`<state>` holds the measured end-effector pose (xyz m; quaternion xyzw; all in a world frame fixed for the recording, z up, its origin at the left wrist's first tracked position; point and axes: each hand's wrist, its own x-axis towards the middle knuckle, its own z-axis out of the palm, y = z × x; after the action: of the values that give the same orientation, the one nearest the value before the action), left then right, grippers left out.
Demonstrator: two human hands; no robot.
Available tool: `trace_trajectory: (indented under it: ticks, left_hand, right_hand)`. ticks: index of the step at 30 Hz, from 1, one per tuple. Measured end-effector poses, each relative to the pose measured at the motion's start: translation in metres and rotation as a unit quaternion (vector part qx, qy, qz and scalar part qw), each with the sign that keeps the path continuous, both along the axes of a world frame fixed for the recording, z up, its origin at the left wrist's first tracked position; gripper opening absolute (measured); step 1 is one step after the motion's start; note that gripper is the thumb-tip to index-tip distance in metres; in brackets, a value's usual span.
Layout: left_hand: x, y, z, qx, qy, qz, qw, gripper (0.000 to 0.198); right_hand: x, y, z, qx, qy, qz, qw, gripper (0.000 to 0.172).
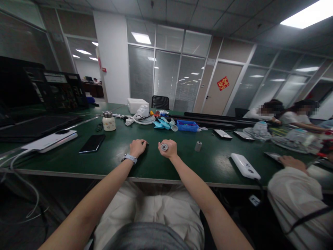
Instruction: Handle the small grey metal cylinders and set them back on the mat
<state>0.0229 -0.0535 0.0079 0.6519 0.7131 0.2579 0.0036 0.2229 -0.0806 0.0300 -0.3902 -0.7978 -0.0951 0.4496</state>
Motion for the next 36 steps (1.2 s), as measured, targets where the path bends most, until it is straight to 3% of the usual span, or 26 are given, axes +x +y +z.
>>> trace_trajectory:
  ticks: [9, 14, 21, 27, 32, 36]
  left_hand:
    - [0.001, -0.002, 0.001, -0.003, -0.002, 0.004, 1.000, 0.043]
    - [0.001, -0.002, 0.001, -0.005, -0.003, 0.001, 1.000, 0.043]
    - [0.000, 0.000, 0.000, -0.007, -0.002, -0.001, 1.000, 0.044]
    - [-0.001, 0.000, 0.000, -0.005, -0.004, -0.007, 1.000, 0.043]
    - [0.001, -0.002, 0.001, 0.001, 0.001, -0.003, 1.000, 0.043]
    - [0.001, -0.004, 0.003, -0.004, -0.003, -0.004, 1.000, 0.043]
  right_hand:
    - [-0.001, 0.004, -0.004, 0.036, 0.020, -0.002, 0.999, 0.028]
    - [-0.001, 0.005, -0.004, -0.018, 0.109, 0.027, 0.994, 0.029]
    - [0.001, 0.013, -0.008, -0.100, 0.238, 0.068, 0.964, 0.029]
    - [0.001, 0.013, -0.009, -0.093, 0.202, 0.070, 0.972, 0.027]
    - [0.001, 0.008, -0.007, -0.074, 0.150, 0.020, 0.986, 0.028]
    - [-0.002, 0.010, -0.007, -0.114, 0.156, 0.028, 0.981, 0.028]
